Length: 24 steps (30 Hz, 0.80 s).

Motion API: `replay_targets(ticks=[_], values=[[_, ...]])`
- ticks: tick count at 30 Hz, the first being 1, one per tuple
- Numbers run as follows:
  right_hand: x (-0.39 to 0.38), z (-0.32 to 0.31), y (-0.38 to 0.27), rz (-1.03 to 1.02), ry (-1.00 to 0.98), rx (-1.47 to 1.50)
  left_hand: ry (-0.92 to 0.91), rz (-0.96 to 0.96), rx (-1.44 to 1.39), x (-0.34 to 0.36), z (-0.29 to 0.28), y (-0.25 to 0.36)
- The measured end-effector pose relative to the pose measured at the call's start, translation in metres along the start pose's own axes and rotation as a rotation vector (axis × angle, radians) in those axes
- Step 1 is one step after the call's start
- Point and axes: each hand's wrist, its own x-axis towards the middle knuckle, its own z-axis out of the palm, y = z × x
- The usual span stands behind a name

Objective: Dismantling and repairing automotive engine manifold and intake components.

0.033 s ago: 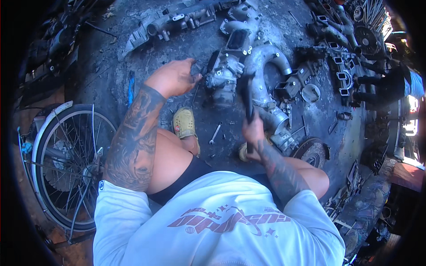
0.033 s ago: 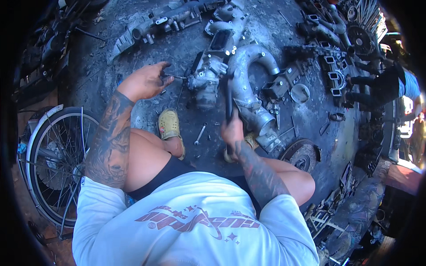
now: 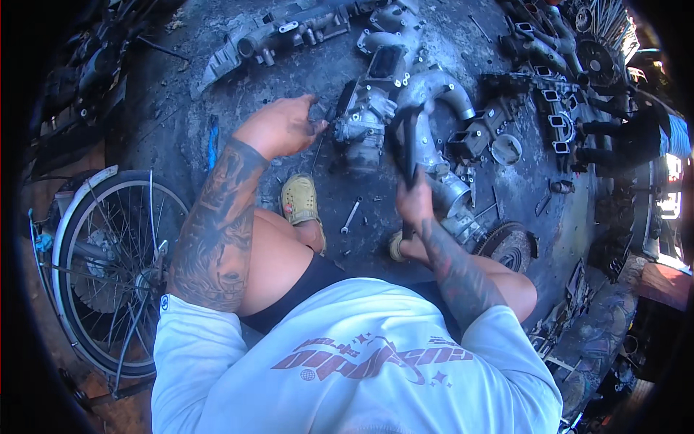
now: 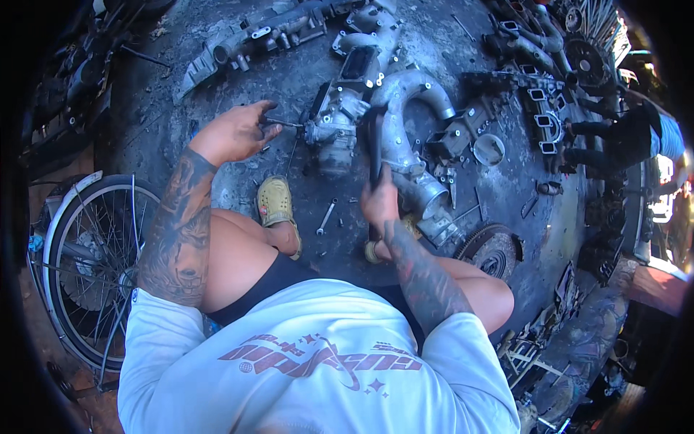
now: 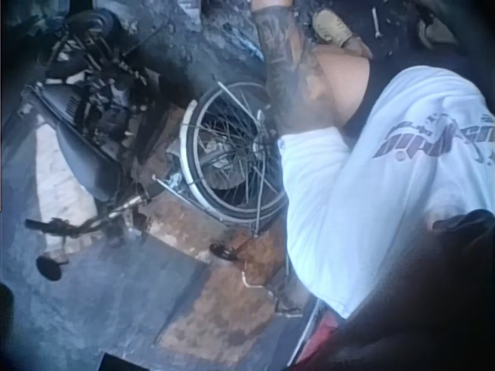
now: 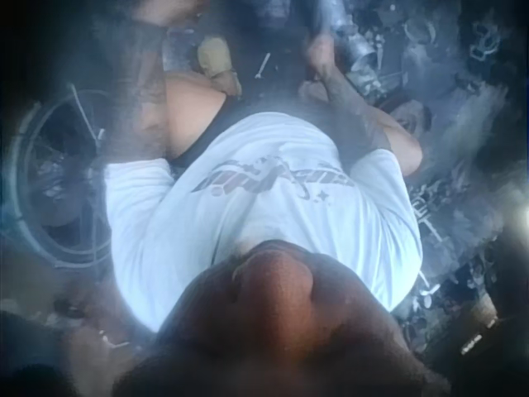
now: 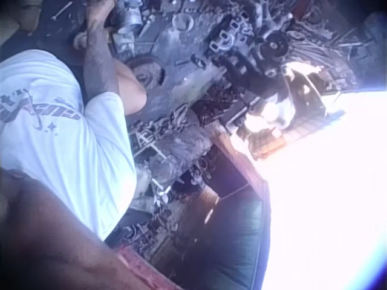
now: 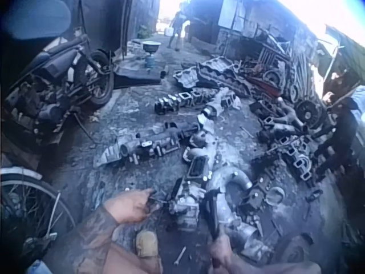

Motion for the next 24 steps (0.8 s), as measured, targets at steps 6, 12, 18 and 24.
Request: replay_targets(ticks=[6, 12, 18, 24], values=[[0.029, 0.026, -0.009, 0.044, -0.03, -0.052, 0.026, -0.056, 0.098, -0.003, 0.001, 0.001], [-0.029, 0.017, 0.012, 0.2, -0.136, -0.049, 0.037, -0.062, 0.101, -0.001, -0.002, 0.001], [0.033, 0.011, -0.01, 0.13, 0.07, 0.547, -0.004, -0.047, 0.087, -0.003, 0.0, 0.003], [-0.022, 0.038, 0.012, 0.219, -0.207, 0.031, -0.05, -0.125, 0.079, -0.004, -0.01, 0.01]])
